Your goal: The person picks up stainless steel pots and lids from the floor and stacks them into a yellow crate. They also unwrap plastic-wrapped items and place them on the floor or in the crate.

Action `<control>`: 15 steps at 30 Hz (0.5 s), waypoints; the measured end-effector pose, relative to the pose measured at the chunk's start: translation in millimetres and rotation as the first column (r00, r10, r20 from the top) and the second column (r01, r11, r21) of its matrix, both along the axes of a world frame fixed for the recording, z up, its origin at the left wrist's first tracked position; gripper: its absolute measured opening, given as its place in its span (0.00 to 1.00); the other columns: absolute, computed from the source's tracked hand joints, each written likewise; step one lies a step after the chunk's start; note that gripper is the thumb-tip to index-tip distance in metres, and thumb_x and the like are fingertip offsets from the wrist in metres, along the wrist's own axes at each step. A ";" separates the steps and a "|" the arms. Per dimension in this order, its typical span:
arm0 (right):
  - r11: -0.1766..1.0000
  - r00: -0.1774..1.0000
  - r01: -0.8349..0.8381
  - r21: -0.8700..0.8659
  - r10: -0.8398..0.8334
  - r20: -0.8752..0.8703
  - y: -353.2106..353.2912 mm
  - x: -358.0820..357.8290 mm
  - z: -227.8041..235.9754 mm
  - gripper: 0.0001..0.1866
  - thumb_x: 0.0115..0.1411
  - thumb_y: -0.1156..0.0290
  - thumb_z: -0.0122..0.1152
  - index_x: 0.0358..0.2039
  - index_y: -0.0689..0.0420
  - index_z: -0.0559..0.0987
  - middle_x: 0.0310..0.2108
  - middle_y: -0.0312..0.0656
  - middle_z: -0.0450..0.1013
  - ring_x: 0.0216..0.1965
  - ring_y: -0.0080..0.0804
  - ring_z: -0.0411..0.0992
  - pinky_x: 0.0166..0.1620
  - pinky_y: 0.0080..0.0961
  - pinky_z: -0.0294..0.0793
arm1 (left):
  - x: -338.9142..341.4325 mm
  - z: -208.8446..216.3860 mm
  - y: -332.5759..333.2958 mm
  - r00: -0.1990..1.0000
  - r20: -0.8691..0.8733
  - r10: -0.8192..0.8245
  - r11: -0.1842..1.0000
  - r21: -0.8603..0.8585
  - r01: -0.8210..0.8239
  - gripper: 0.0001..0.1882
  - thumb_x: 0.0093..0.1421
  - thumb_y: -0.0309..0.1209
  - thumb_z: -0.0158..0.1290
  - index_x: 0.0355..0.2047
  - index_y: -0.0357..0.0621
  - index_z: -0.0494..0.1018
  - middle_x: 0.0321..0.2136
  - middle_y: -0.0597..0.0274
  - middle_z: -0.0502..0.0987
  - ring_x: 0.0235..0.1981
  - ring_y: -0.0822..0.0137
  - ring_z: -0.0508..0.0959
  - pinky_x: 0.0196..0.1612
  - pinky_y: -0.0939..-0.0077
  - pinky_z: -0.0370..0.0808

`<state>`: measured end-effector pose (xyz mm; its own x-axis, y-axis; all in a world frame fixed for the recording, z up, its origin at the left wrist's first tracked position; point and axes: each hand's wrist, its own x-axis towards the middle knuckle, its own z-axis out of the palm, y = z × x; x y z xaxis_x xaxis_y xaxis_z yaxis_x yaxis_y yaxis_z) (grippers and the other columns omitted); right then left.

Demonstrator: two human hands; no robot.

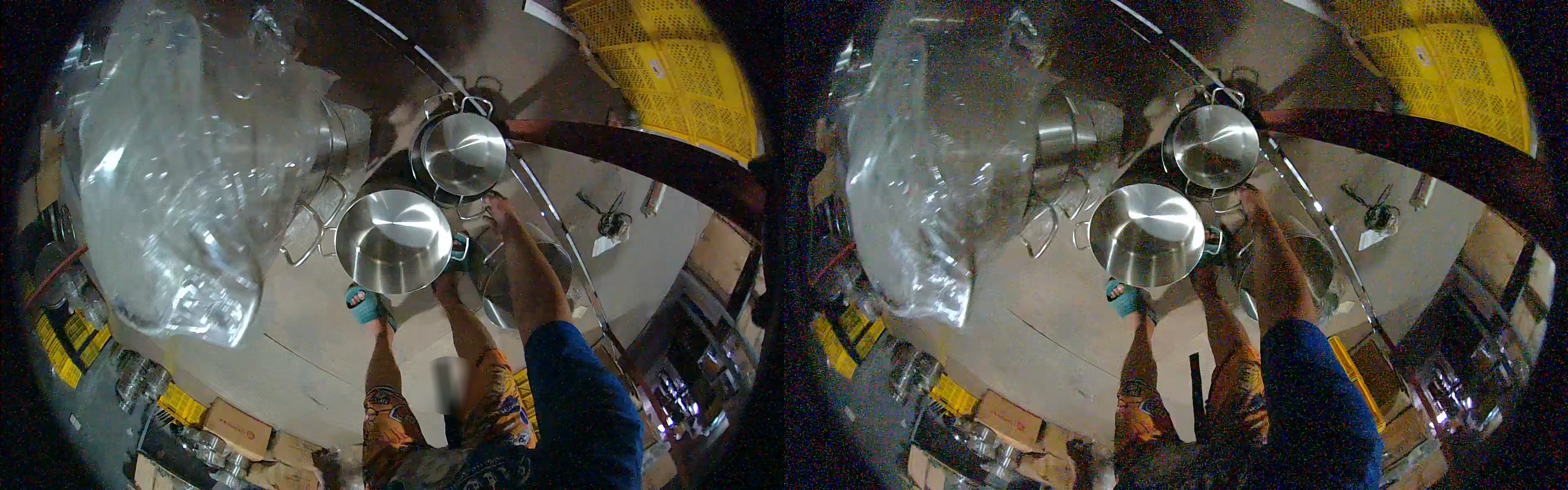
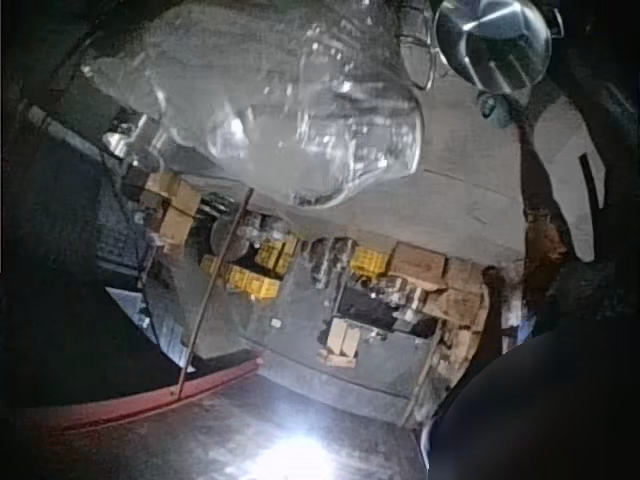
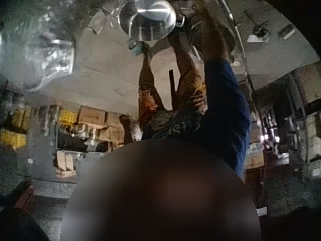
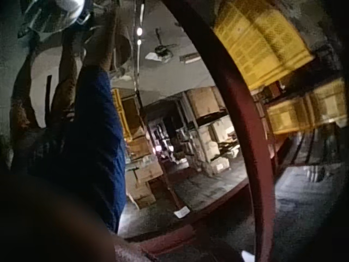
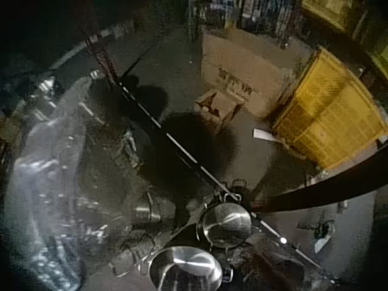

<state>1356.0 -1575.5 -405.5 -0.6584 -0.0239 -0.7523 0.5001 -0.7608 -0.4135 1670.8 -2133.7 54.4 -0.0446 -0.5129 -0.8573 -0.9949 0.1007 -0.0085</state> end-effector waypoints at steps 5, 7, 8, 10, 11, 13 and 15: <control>0.748 0.952 -0.305 0.589 0.237 0.192 -38.7 42.9 29.5 0.20 0.59 0.61 0.54 0.49 0.58 0.70 0.40 0.34 0.68 0.38 0.29 0.67 0.41 0.24 0.69 | -36.7 -10.0 -22.7 0.952 -0.288 0.099 0.995 -0.001 -0.103 0.19 0.62 0.49 0.45 0.32 0.45 0.72 0.17 0.65 0.67 0.17 0.70 0.68 0.20 0.75 0.64; 0.650 0.889 0.448 -0.614 -0.396 0.230 -111.2 83.5 83.4 0.16 0.61 0.65 0.52 0.46 0.61 0.71 0.36 0.36 0.68 0.36 0.27 0.66 0.40 0.24 0.69 | -62.9 -19.1 -18.6 0.848 -0.500 0.173 0.983 0.035 -0.180 0.20 0.62 0.49 0.45 0.32 0.45 0.72 0.17 0.66 0.67 0.17 0.71 0.67 0.20 0.76 0.63; 0.816 0.963 0.268 -0.511 -0.220 0.155 -148.4 116.0 123.8 0.18 0.61 0.64 0.51 0.49 0.61 0.69 0.39 0.37 0.67 0.39 0.28 0.66 0.42 0.25 0.68 | -75.4 -22.0 -11.1 0.764 -0.618 0.185 0.980 0.058 -0.190 0.20 0.62 0.50 0.45 0.32 0.45 0.72 0.17 0.66 0.67 0.17 0.71 0.67 0.20 0.76 0.63; 0.903 0.943 -0.261 -0.341 0.314 0.108 -231.0 193.0 218.4 0.23 0.63 0.61 0.49 0.54 0.61 0.65 0.45 0.39 0.66 0.44 0.28 0.65 0.47 0.26 0.65 | -102.2 -32.5 18.6 0.654 -0.746 0.124 0.990 0.049 -0.133 0.27 0.64 0.55 0.38 0.38 0.43 0.70 0.23 0.65 0.66 0.23 0.71 0.66 0.26 0.76 0.65; 0.831 0.898 -0.366 -0.419 0.434 0.076 -274.7 225.2 259.6 0.25 0.63 0.60 0.48 0.56 0.61 0.63 0.48 0.40 0.65 0.47 0.29 0.65 0.50 0.27 0.64 | -115.9 -32.8 34.2 0.639 -0.729 0.245 0.968 0.150 -0.200 0.28 0.64 0.56 0.37 0.42 0.41 0.69 0.27 0.61 0.68 0.27 0.68 0.68 0.31 0.75 0.68; 0.739 0.895 -0.380 -0.556 0.446 -0.018 -355.7 259.7 312.2 0.29 0.64 0.58 0.46 0.61 0.61 0.58 0.54 0.42 0.64 0.52 0.29 0.64 0.54 0.29 0.61 | -139.2 -15.8 66.4 0.650 -0.759 -0.036 0.997 0.014 0.071 0.29 0.63 0.54 0.40 0.48 0.38 0.66 0.34 0.54 0.72 0.36 0.66 0.71 0.38 0.71 0.71; 0.799 0.987 -0.142 -0.585 0.156 -0.026 -411.0 258.9 328.6 0.29 0.68 0.55 0.39 0.62 0.60 0.58 0.58 0.41 0.62 0.56 0.31 0.62 0.60 0.32 0.58 | -155.7 21.0 98.4 0.558 -0.819 0.136 0.970 0.224 0.094 0.22 0.59 0.33 0.53 0.51 0.37 0.65 0.42 0.54 0.72 0.41 0.64 0.72 0.45 0.70 0.71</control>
